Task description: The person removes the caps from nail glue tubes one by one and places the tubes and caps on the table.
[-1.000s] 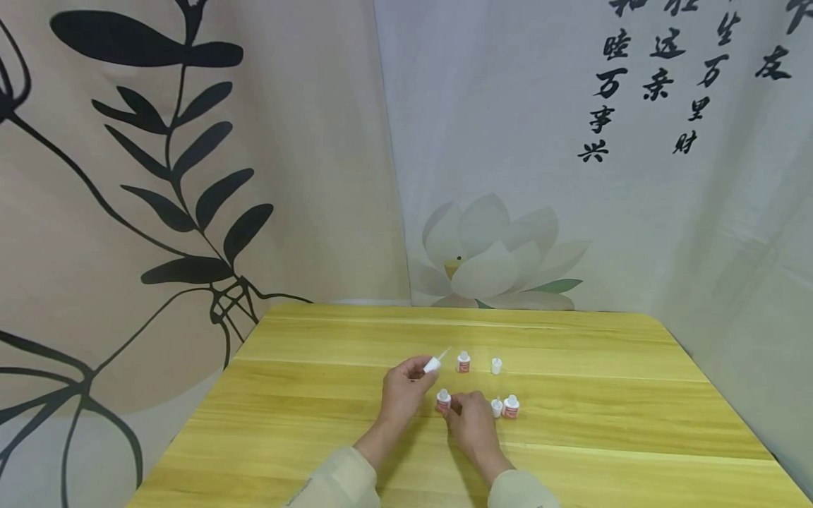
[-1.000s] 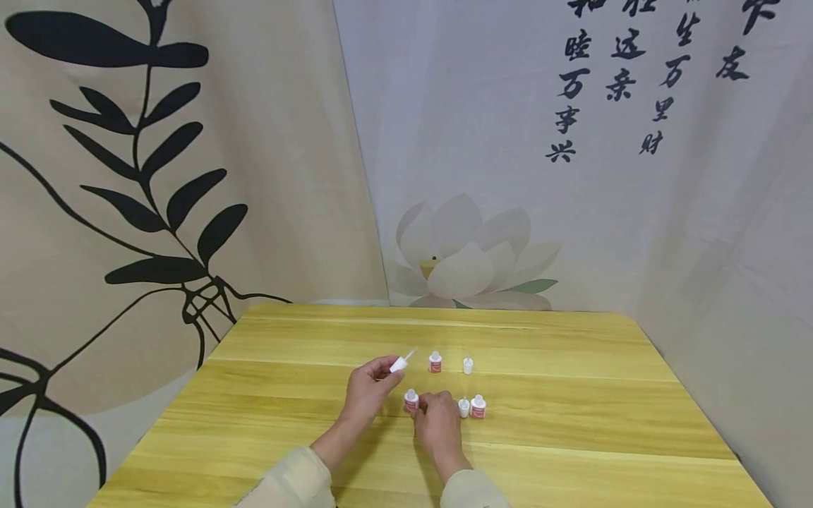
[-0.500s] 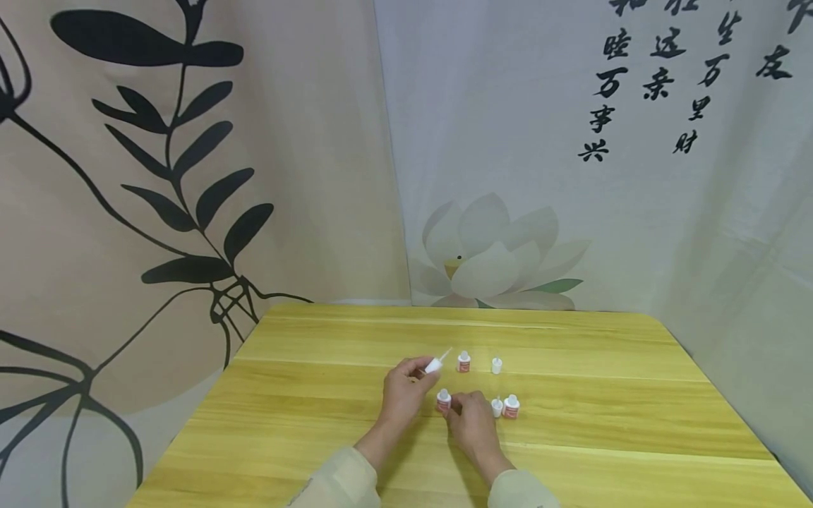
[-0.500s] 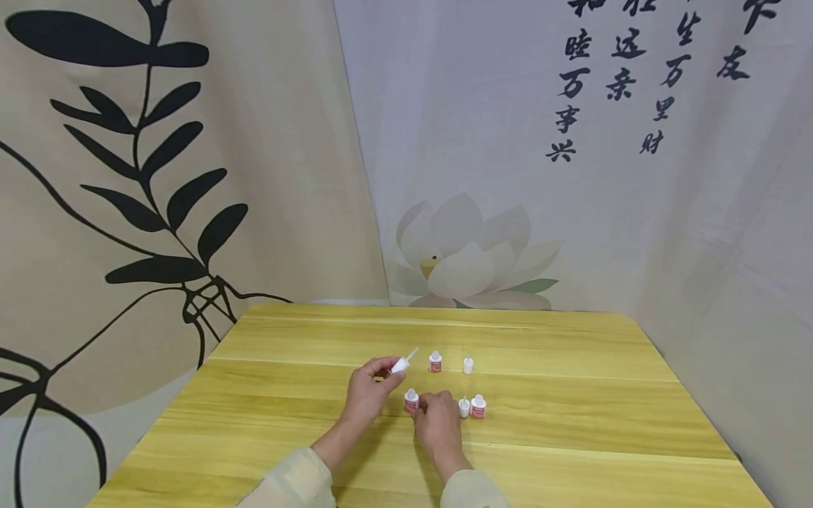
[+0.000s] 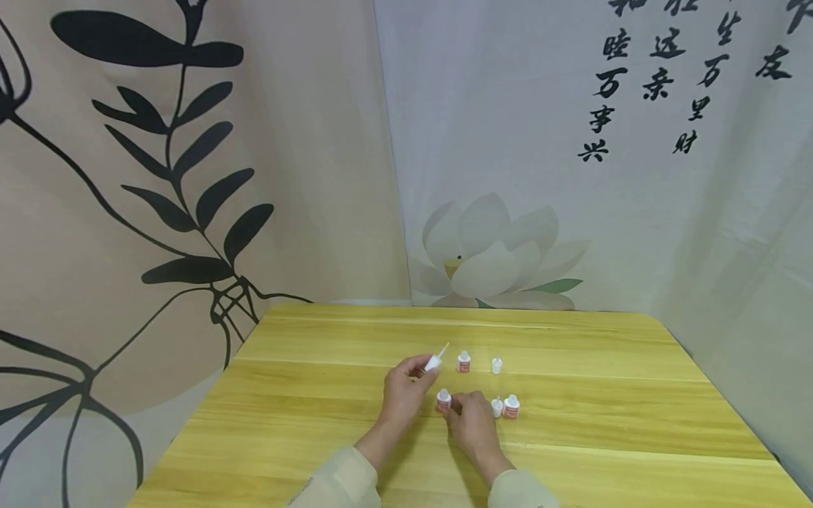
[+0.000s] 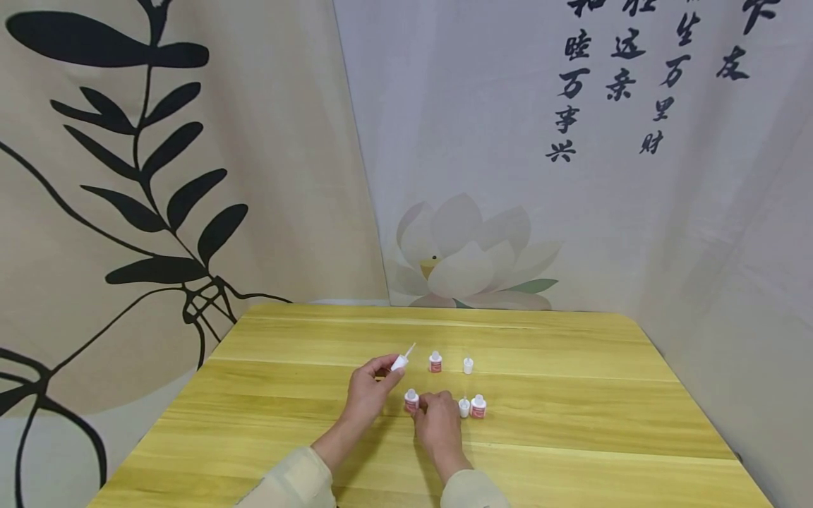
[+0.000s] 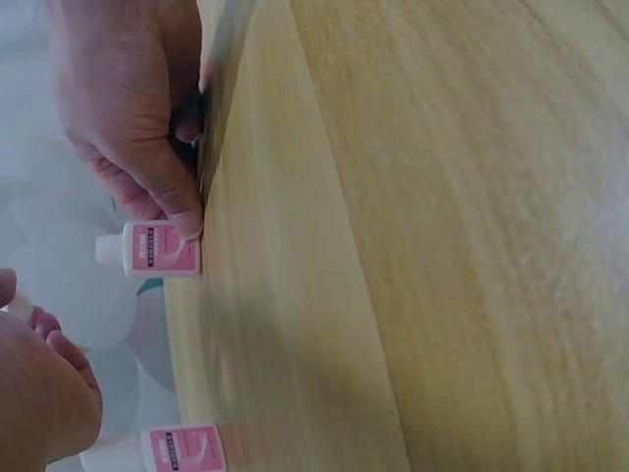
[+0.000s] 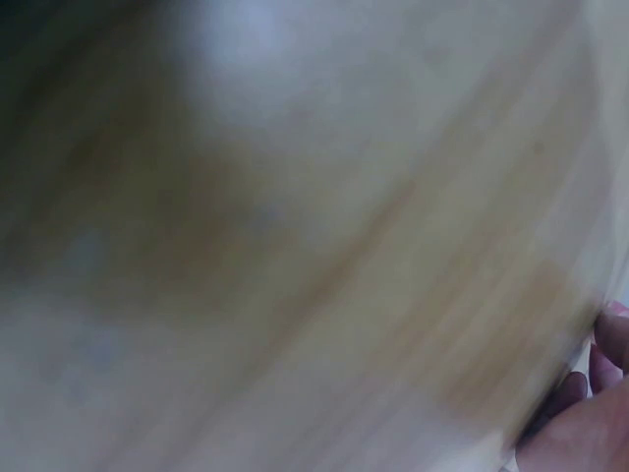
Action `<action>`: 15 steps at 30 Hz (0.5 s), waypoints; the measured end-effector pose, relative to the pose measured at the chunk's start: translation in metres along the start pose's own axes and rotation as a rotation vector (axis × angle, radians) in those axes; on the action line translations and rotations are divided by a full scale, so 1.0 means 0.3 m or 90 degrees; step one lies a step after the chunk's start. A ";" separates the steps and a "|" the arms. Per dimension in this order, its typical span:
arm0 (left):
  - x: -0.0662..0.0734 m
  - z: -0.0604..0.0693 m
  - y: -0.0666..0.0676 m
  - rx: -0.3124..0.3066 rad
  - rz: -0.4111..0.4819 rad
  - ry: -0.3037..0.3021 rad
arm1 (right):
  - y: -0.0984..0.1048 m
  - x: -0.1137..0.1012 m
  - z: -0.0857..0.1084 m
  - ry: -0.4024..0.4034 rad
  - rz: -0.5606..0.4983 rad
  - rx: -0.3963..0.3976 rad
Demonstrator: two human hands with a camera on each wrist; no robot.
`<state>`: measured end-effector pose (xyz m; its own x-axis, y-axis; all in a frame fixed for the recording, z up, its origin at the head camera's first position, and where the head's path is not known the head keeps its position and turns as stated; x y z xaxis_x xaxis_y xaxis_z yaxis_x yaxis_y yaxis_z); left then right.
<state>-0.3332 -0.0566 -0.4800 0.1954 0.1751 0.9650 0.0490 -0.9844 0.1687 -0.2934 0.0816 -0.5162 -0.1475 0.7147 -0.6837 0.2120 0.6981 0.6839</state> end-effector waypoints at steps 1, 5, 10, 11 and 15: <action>-0.001 0.000 0.000 0.000 -0.001 0.000 | 0.000 0.000 0.000 0.000 0.000 0.000; -0.003 0.000 -0.002 -0.004 -0.002 -0.005 | -0.001 0.000 -0.001 -0.004 -0.005 -0.005; 0.002 0.001 -0.002 -0.007 0.005 -0.012 | 0.000 0.000 -0.002 -0.005 -0.007 -0.008; 0.003 0.002 -0.002 -0.006 0.009 -0.012 | 0.000 -0.001 -0.002 -0.005 -0.008 -0.009; 0.004 0.003 -0.002 -0.009 0.011 -0.011 | 0.000 -0.002 -0.002 -0.002 -0.008 -0.009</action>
Point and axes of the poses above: each hand's wrist, its own z-axis away from the middle knuckle, its own y-axis out of the back of the hand, x = y × z, the point moved 5 cm from there along -z, towards the middle knuckle, and after that the axes turned 1 degree about z, right-handed, at the moved point
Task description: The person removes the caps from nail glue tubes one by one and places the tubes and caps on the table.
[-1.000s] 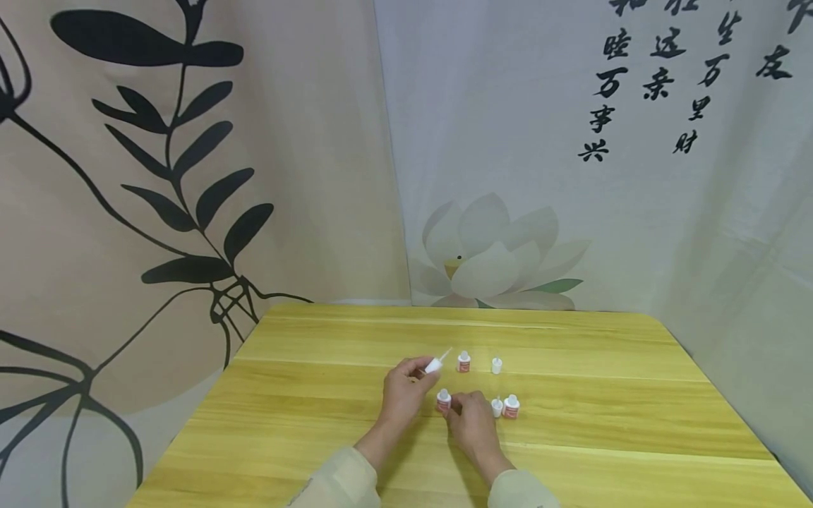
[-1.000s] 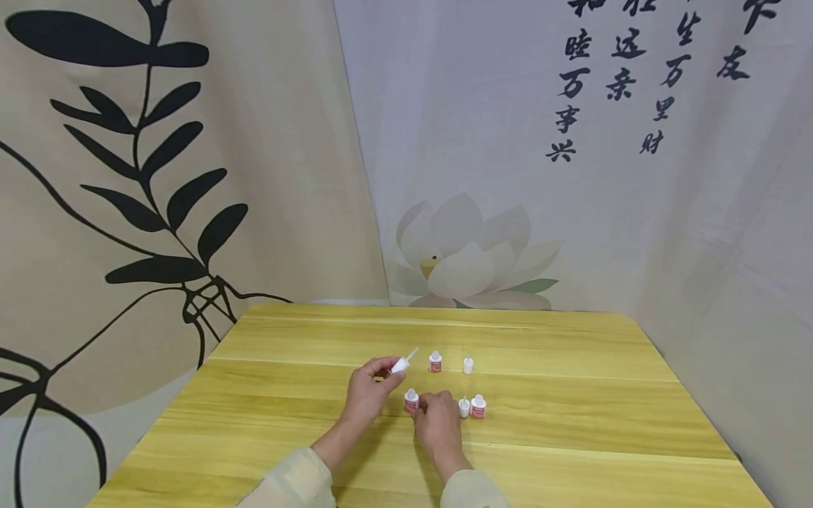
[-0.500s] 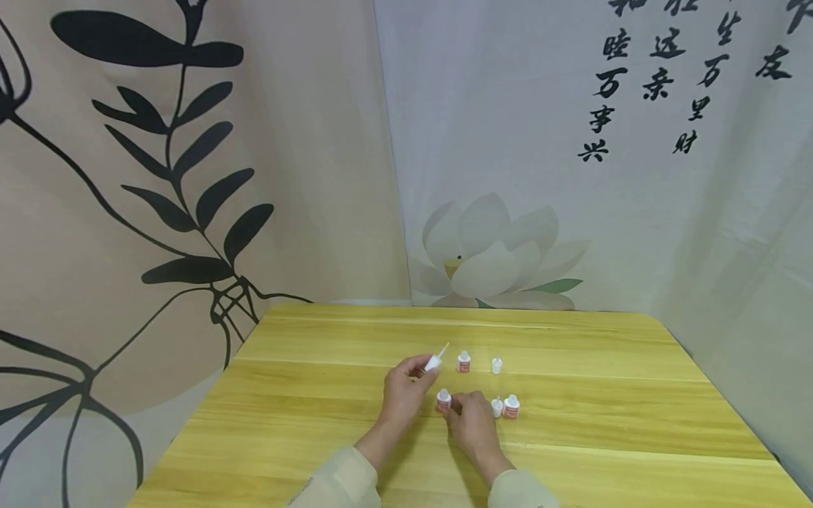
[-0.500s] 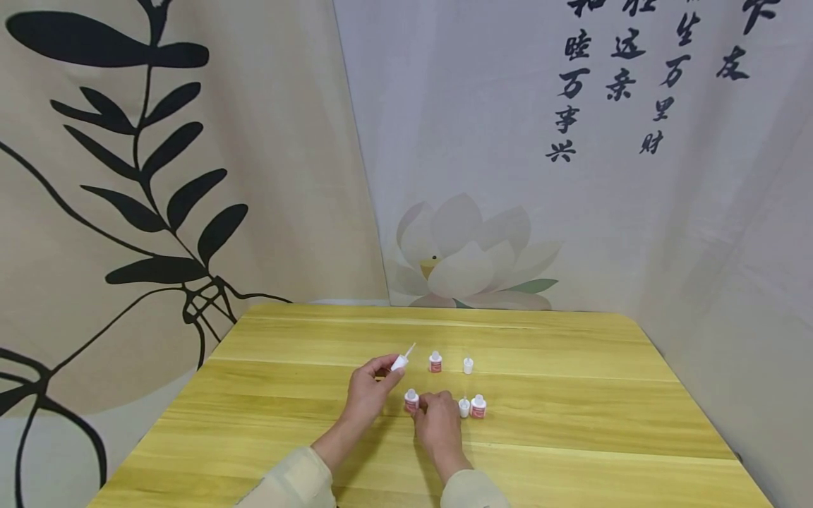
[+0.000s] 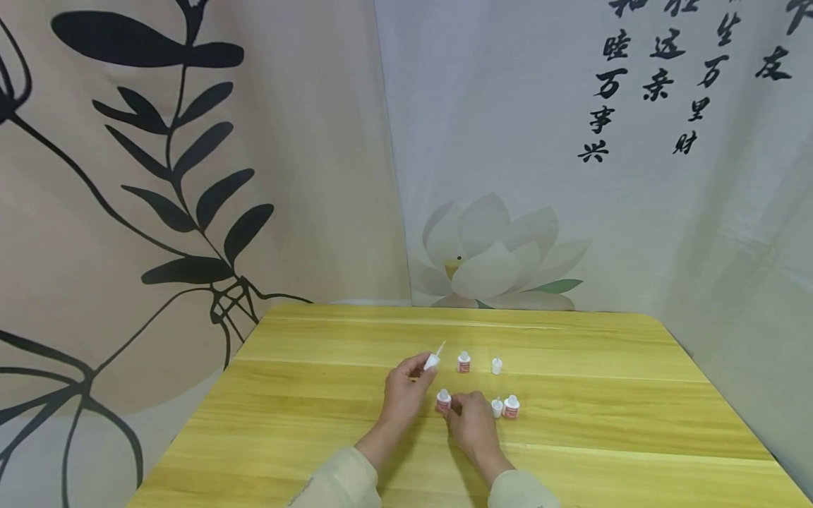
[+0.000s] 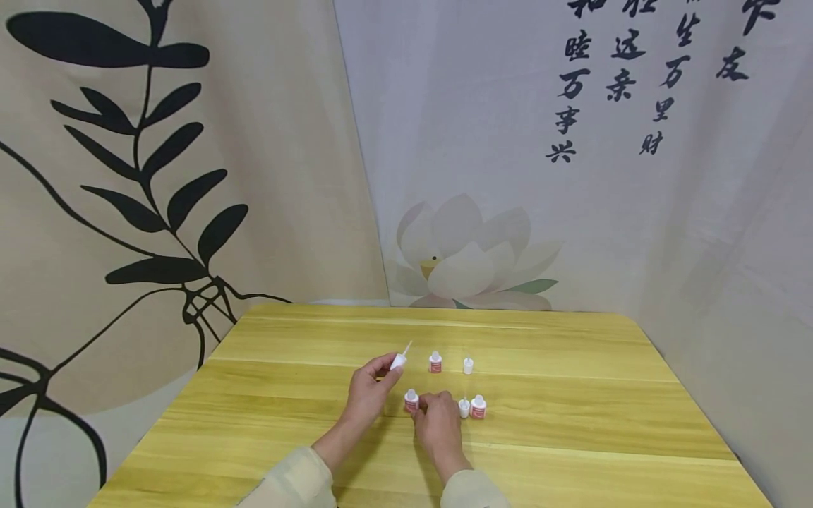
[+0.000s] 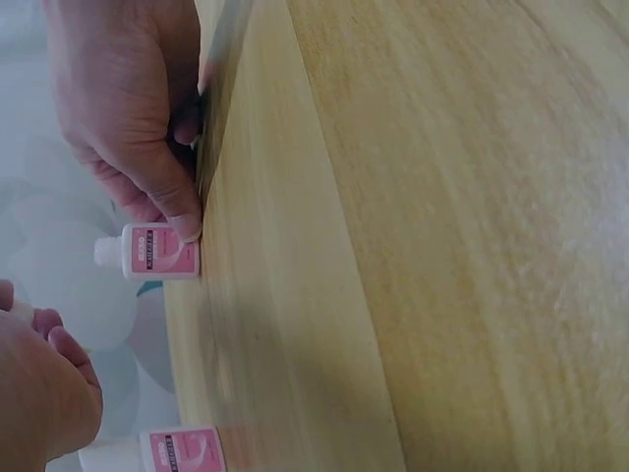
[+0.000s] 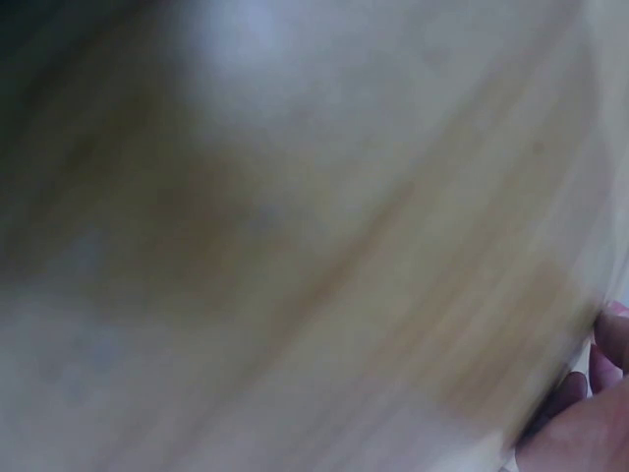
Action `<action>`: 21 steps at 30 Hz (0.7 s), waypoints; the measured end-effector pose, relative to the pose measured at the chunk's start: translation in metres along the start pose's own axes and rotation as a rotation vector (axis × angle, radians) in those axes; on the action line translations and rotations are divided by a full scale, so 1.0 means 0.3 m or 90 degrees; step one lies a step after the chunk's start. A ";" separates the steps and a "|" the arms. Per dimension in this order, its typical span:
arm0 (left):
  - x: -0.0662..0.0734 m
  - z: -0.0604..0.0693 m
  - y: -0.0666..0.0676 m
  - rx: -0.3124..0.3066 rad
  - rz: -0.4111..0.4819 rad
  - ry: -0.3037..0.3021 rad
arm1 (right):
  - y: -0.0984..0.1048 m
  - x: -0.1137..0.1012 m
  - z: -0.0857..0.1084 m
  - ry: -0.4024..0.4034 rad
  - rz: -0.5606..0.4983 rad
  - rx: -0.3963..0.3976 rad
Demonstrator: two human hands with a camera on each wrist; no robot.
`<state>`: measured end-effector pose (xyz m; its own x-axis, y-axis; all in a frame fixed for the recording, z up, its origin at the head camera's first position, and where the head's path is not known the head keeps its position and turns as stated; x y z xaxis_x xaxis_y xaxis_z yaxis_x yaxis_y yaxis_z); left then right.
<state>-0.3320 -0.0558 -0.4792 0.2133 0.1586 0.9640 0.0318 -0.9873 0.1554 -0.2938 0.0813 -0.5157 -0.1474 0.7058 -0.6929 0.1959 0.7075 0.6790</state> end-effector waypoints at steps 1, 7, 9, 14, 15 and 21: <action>0.000 0.000 -0.001 -0.001 -0.002 0.004 | 0.000 0.000 0.000 0.002 0.000 0.000; 0.000 -0.001 -0.001 -0.007 -0.004 0.015 | 0.000 0.002 -0.002 -0.002 -0.005 0.000; 0.002 0.000 -0.002 -0.006 -0.005 0.014 | 0.001 0.002 -0.002 -0.003 -0.006 0.001; 0.007 0.001 -0.003 -0.007 -0.007 0.002 | 0.001 0.001 -0.001 -0.003 -0.003 0.001; 0.009 0.002 -0.004 -0.007 -0.008 -0.003 | 0.002 0.001 -0.001 -0.002 -0.002 0.002; 0.006 0.002 -0.009 -0.008 -0.009 -0.022 | 0.001 0.001 0.001 -0.003 0.003 0.000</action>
Point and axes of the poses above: each hand's wrist, its own z-axis away from the middle knuckle, its own y-axis out of the back of the hand, x = y × z, the point moved 5 cm from there along -z, towards the middle knuckle, and after that the axes turned 1 degree about z, right-handed, at the moved point
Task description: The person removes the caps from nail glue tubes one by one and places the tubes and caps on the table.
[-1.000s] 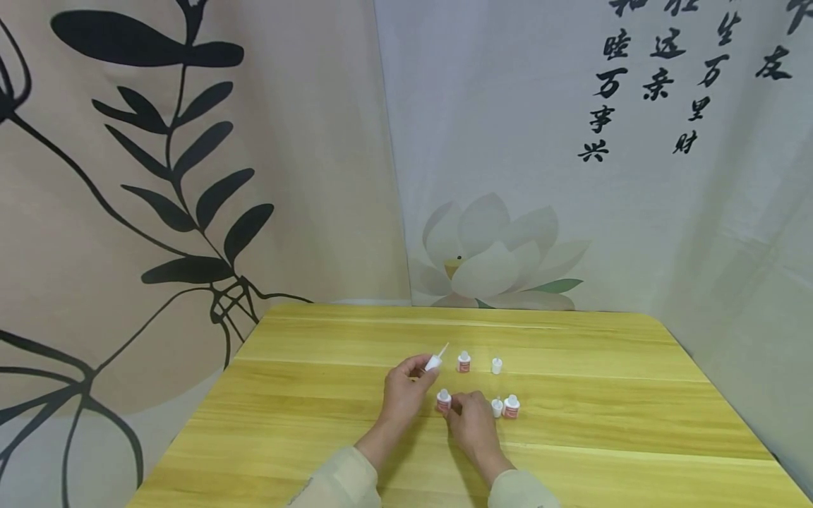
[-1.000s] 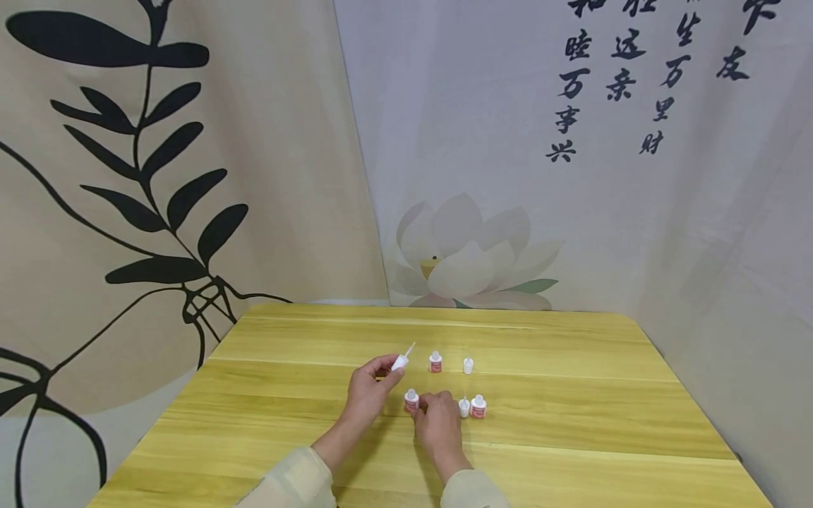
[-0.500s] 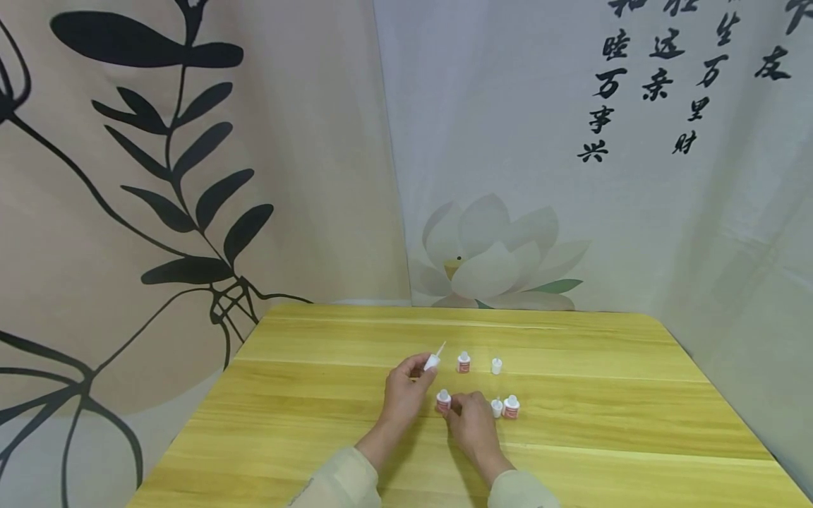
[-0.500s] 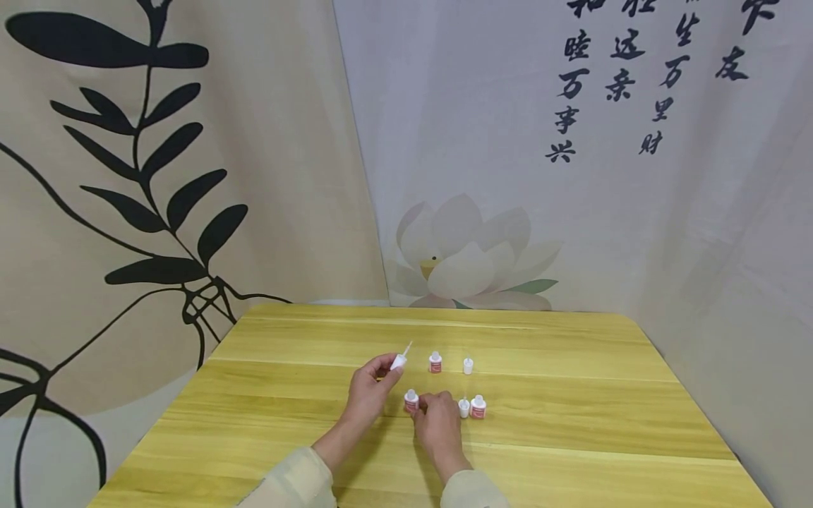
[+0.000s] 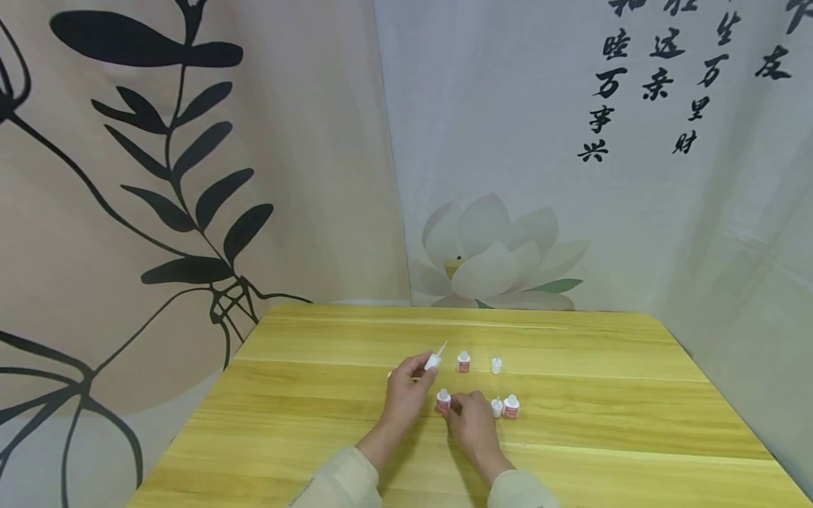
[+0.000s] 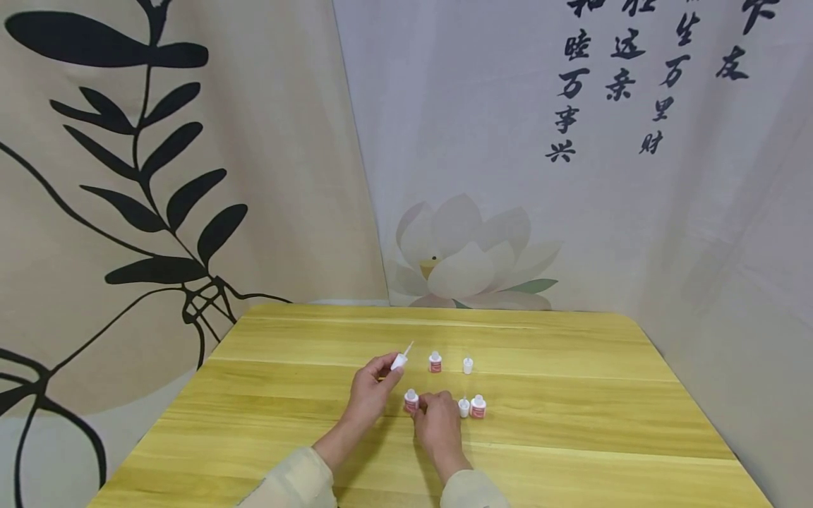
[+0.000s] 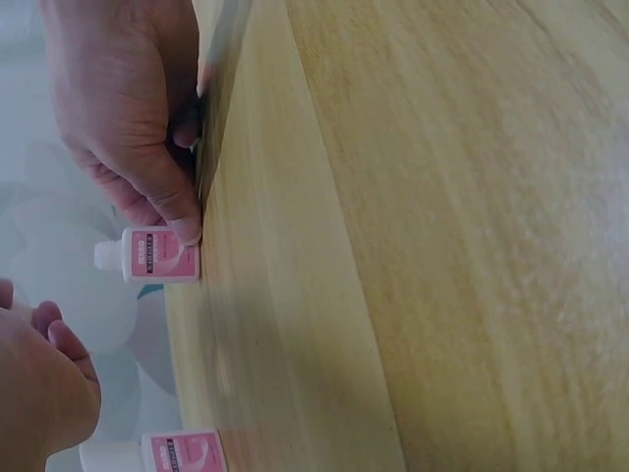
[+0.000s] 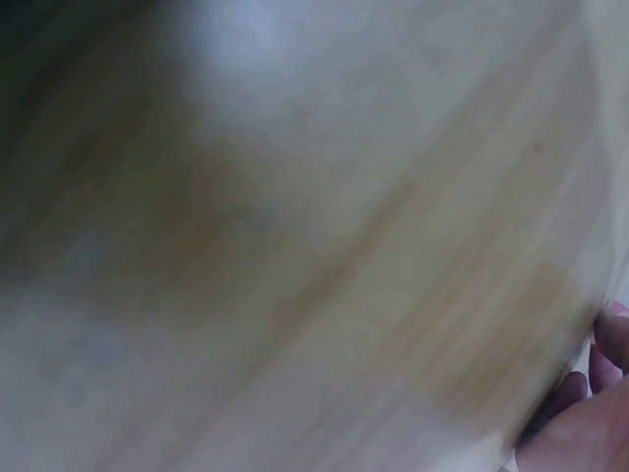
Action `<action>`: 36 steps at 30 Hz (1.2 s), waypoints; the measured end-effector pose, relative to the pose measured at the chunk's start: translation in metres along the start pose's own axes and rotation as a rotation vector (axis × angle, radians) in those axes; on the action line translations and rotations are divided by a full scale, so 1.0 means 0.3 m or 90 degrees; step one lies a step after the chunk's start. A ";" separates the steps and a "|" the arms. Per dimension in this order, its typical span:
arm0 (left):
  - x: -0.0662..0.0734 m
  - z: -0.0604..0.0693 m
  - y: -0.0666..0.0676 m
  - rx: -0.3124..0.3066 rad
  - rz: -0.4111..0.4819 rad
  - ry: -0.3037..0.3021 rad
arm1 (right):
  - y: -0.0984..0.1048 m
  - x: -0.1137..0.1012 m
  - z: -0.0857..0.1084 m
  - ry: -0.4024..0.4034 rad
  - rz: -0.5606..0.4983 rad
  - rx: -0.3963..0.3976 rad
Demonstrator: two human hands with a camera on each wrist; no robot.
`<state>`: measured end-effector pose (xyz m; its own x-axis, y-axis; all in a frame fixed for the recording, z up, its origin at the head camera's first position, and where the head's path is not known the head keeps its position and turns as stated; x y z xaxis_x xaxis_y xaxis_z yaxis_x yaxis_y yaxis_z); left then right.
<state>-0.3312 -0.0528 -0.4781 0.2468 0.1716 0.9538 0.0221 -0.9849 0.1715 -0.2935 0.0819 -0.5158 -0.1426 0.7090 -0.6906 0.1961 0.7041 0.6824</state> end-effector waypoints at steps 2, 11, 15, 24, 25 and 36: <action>-0.002 0.001 -0.001 0.000 0.004 0.003 | -0.001 0.000 0.000 0.000 0.002 -0.003; -0.001 0.002 0.001 0.004 0.007 0.023 | -0.002 0.000 0.001 -0.014 -0.007 -0.008; 0.003 0.003 0.000 0.005 0.012 0.018 | -0.001 -0.001 0.001 -0.014 -0.007 -0.007; 0.009 0.003 0.003 0.013 0.024 0.016 | -0.002 -0.002 -0.001 -0.009 -0.009 -0.003; 0.010 0.002 0.003 0.014 0.025 0.017 | -0.002 -0.002 -0.002 -0.008 -0.009 -0.002; 0.029 0.005 0.003 0.021 0.037 0.033 | -0.007 0.007 -0.007 -0.008 -0.012 -0.008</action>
Point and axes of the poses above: each hand's wrist, its own z-axis away from the middle knuckle, its own y-axis out of the back of the hand, x = y × z, the point moved 5 cm from there along -z, towards the middle knuckle, and after that the axes turned 1 degree about z, right-handed, at the moved point
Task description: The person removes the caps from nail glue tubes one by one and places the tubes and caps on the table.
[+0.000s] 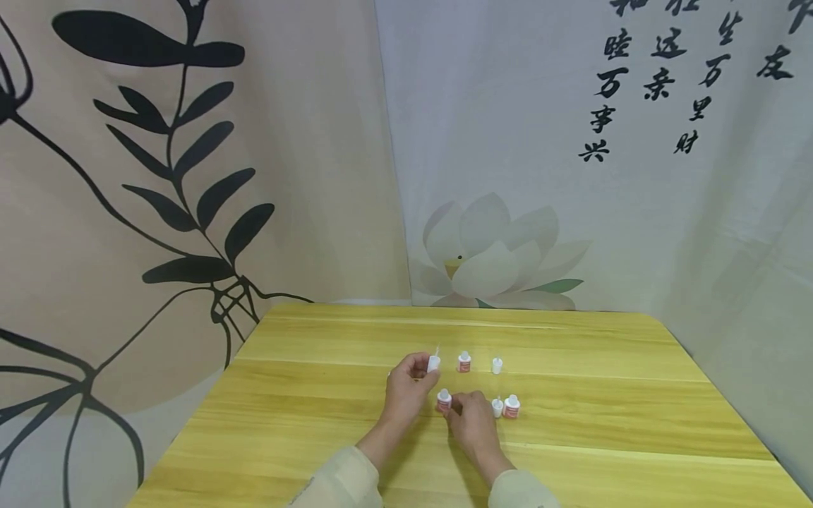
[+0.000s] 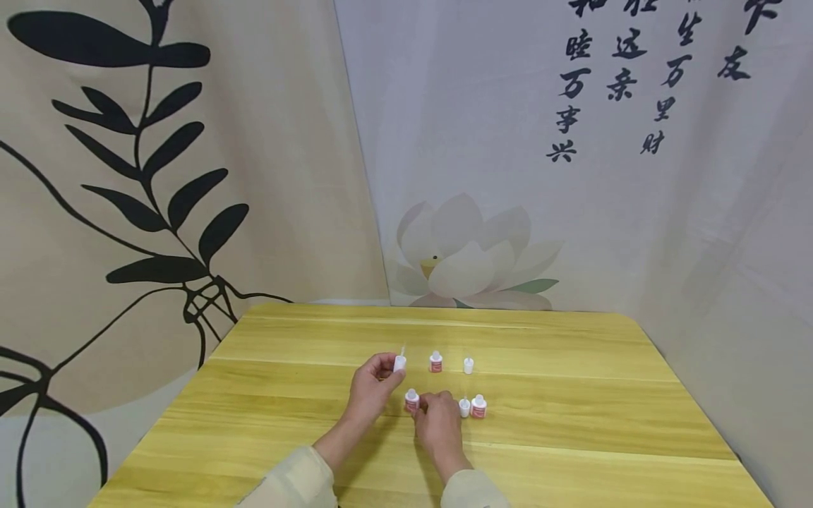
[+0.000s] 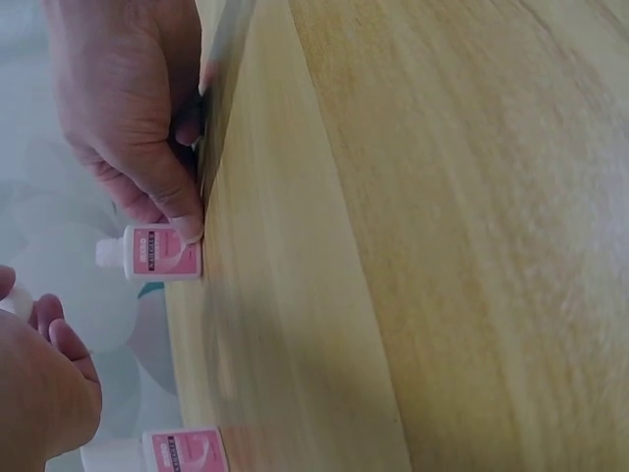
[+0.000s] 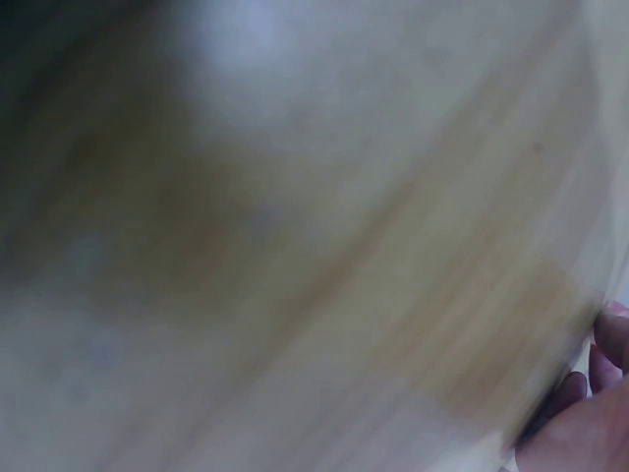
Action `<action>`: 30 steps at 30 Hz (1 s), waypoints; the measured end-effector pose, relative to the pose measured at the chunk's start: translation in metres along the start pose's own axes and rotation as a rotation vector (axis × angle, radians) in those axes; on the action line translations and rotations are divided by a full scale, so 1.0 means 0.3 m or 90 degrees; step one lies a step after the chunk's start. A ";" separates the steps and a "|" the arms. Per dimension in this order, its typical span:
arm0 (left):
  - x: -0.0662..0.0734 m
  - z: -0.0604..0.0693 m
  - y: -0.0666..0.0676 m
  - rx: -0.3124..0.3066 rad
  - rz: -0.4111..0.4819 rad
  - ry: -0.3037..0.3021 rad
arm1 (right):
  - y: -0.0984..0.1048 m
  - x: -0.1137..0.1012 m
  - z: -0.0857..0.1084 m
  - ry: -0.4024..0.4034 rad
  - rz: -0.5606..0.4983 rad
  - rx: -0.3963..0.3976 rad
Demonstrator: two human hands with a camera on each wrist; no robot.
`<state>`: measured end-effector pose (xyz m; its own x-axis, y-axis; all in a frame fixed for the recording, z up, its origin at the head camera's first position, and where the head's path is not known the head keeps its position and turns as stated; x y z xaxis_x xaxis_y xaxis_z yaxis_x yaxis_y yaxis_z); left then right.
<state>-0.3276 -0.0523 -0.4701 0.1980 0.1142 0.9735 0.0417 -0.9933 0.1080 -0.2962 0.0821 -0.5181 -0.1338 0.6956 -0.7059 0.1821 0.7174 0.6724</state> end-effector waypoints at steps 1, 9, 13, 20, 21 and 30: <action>0.021 0.008 0.002 -0.001 0.002 0.000 | 0.000 0.000 0.000 0.000 -0.002 0.000; 0.052 0.021 0.010 -0.010 0.005 0.004 | 0.000 0.001 -0.002 -0.006 -0.003 -0.003; -0.009 0.002 0.009 -0.007 0.006 0.001 | 0.001 -0.001 -0.001 -0.003 -0.004 -0.005; -0.004 0.008 0.011 -0.010 0.004 -0.004 | 0.005 -0.002 0.002 0.006 -0.010 -0.004; -0.003 0.008 0.011 -0.010 0.003 -0.002 | 0.005 -0.003 0.002 0.007 -0.011 -0.003; 0.005 0.011 0.009 -0.014 -0.014 0.005 | 0.003 0.002 0.000 -0.001 -0.015 -0.007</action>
<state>-0.3239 -0.0548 -0.4689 0.1898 0.1364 0.9723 0.0241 -0.9907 0.1343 -0.2962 0.0830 -0.5179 -0.1368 0.6787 -0.7216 0.1678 0.7338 0.6583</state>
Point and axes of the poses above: each hand's wrist, its own z-axis away from the middle knuckle, its own y-axis out of the back of the hand, x = y × z, the point moved 5 cm from there along -z, towards the middle knuckle, and after that the axes turned 1 degree about z, right-handed, at the moved point
